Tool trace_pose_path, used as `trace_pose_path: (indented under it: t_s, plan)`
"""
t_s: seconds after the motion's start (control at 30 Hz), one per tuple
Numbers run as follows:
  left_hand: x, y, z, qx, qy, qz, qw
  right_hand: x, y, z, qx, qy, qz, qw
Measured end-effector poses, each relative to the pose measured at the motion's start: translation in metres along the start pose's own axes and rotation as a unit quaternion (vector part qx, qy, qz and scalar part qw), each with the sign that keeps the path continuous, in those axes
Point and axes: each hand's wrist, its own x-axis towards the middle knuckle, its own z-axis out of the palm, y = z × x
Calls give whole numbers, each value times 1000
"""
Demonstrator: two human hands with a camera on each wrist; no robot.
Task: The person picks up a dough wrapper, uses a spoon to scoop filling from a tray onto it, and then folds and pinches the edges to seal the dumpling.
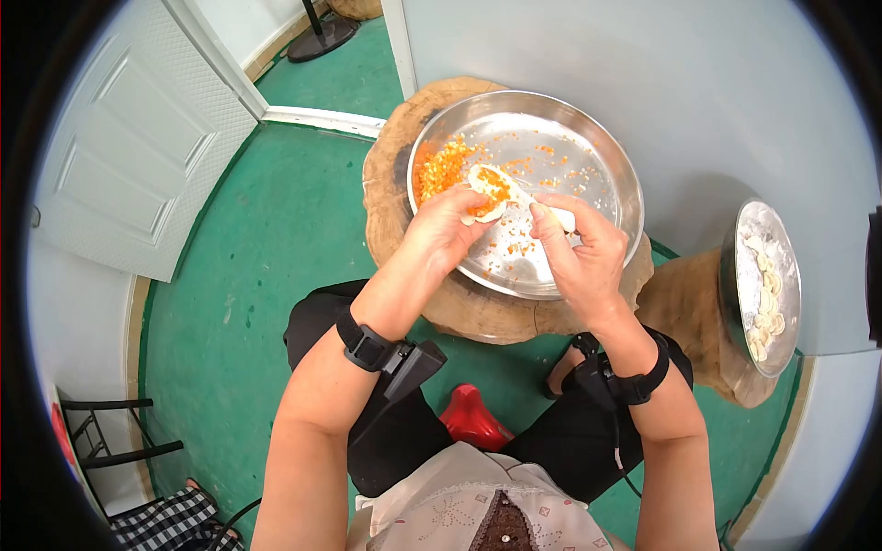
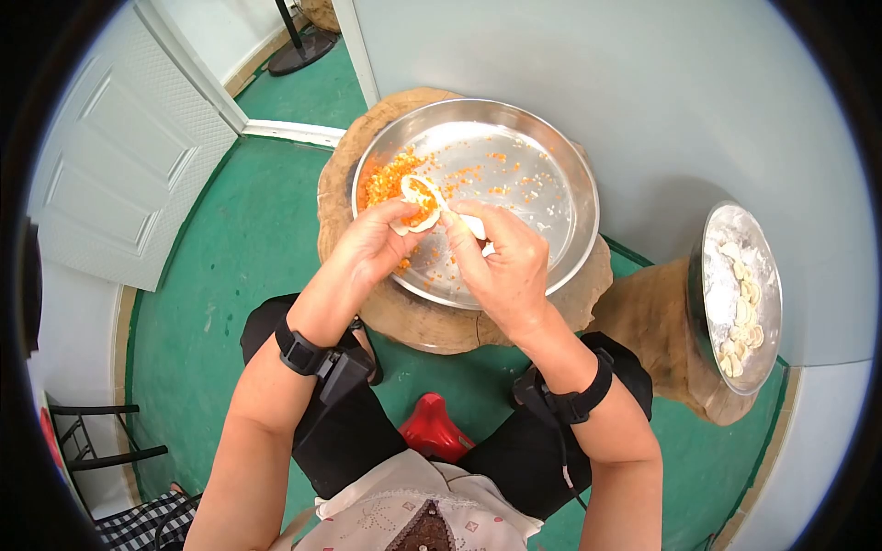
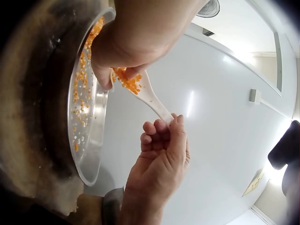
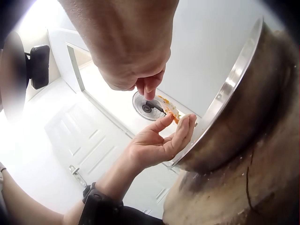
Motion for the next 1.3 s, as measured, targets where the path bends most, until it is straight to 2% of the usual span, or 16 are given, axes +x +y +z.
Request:
trace_pose_path:
  t_s: [0.4, 0.6, 1.1, 1.3]
  plan:
    - [-2, 5, 1, -61, -5, -24, 998, 3, 4, -4, 21, 20, -3, 1000]
    - [-2, 4, -1, -9, -15, -11, 1000, 2, 3, -6, 8, 11, -18, 1000]
    - [1, 2, -3, -25, 0, -22, 999, 1, 4, -4, 35, 24, 11, 999]
    - [5, 0, -8, -51, -30, -34, 998, 1, 4, -3, 32, 18, 7, 999]
